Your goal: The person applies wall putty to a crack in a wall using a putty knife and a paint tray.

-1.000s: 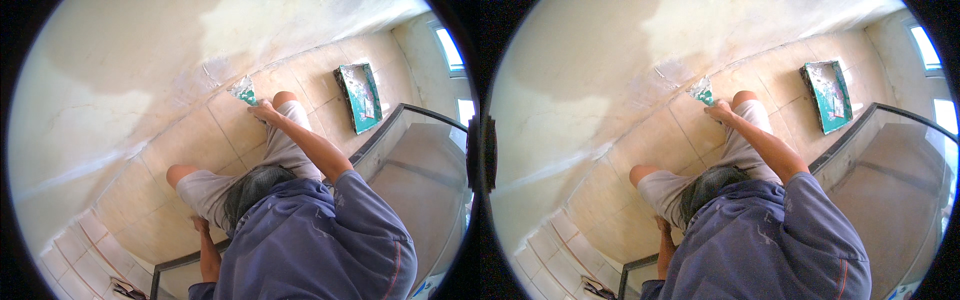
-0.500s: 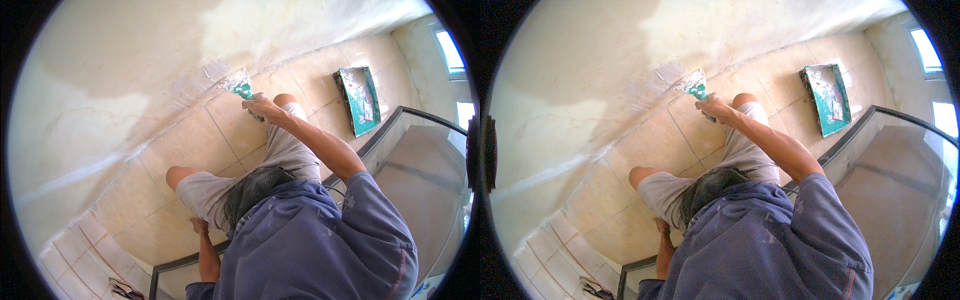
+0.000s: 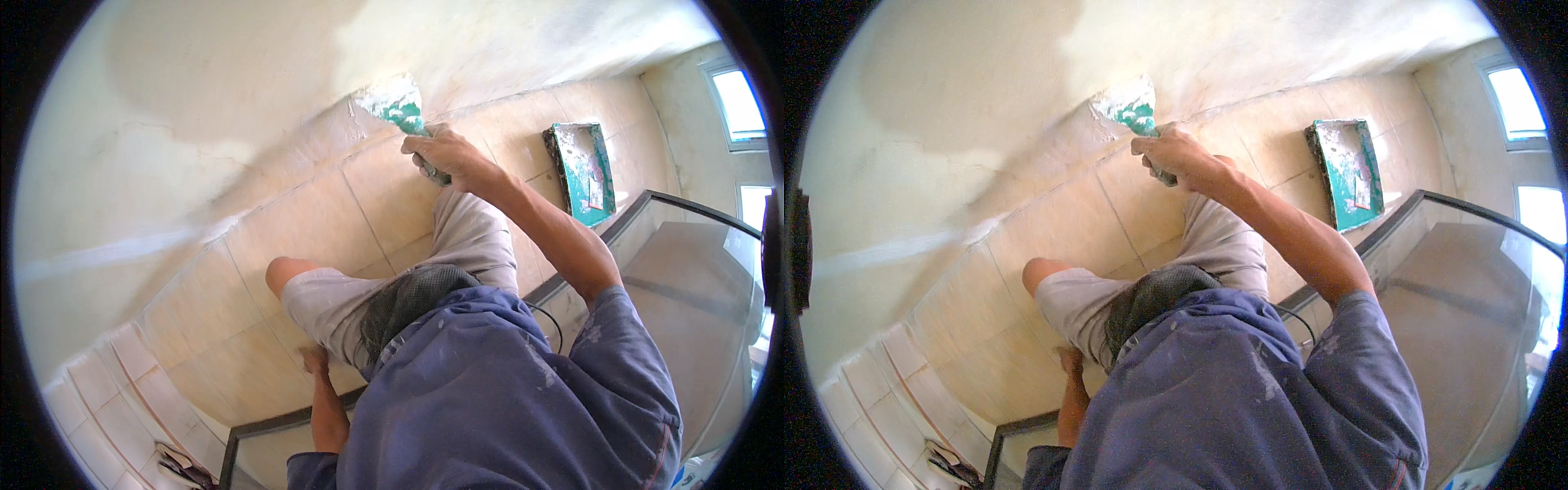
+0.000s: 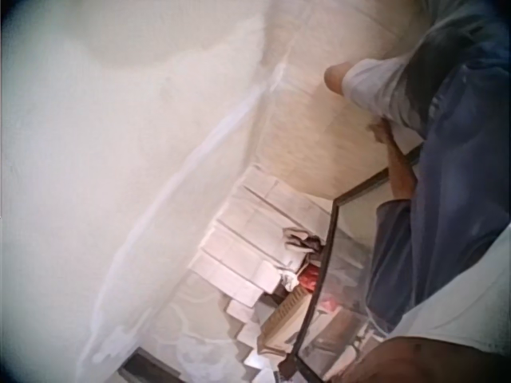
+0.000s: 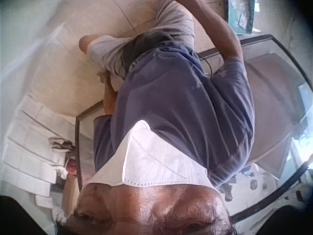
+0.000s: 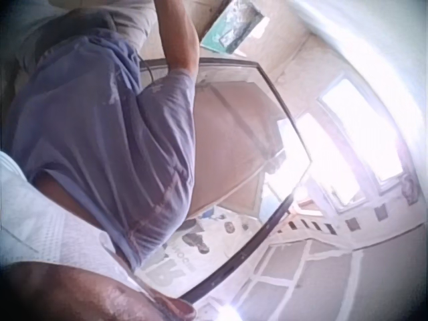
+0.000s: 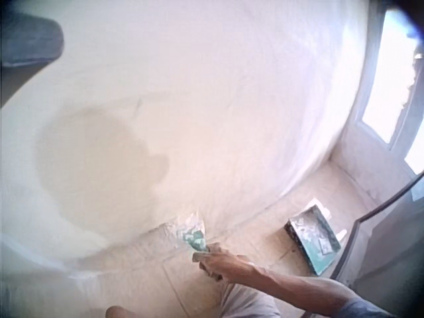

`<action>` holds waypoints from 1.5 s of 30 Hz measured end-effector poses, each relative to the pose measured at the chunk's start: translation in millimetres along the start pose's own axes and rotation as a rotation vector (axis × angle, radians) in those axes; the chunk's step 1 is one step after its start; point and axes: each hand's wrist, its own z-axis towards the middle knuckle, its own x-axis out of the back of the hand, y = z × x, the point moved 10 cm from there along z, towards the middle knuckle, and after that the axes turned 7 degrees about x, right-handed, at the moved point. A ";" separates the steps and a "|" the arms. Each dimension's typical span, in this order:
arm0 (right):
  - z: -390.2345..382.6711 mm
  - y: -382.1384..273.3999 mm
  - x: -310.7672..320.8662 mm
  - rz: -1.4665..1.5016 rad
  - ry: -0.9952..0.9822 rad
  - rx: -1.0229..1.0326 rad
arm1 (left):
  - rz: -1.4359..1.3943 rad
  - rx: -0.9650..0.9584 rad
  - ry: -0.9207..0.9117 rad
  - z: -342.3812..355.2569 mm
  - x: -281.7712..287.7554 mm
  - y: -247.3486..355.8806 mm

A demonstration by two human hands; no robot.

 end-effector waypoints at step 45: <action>41.3 60.2 -71.9 0.075 -0.053 -0.134 | 0.024 0.038 -0.039 -9.9 13.9 -0.8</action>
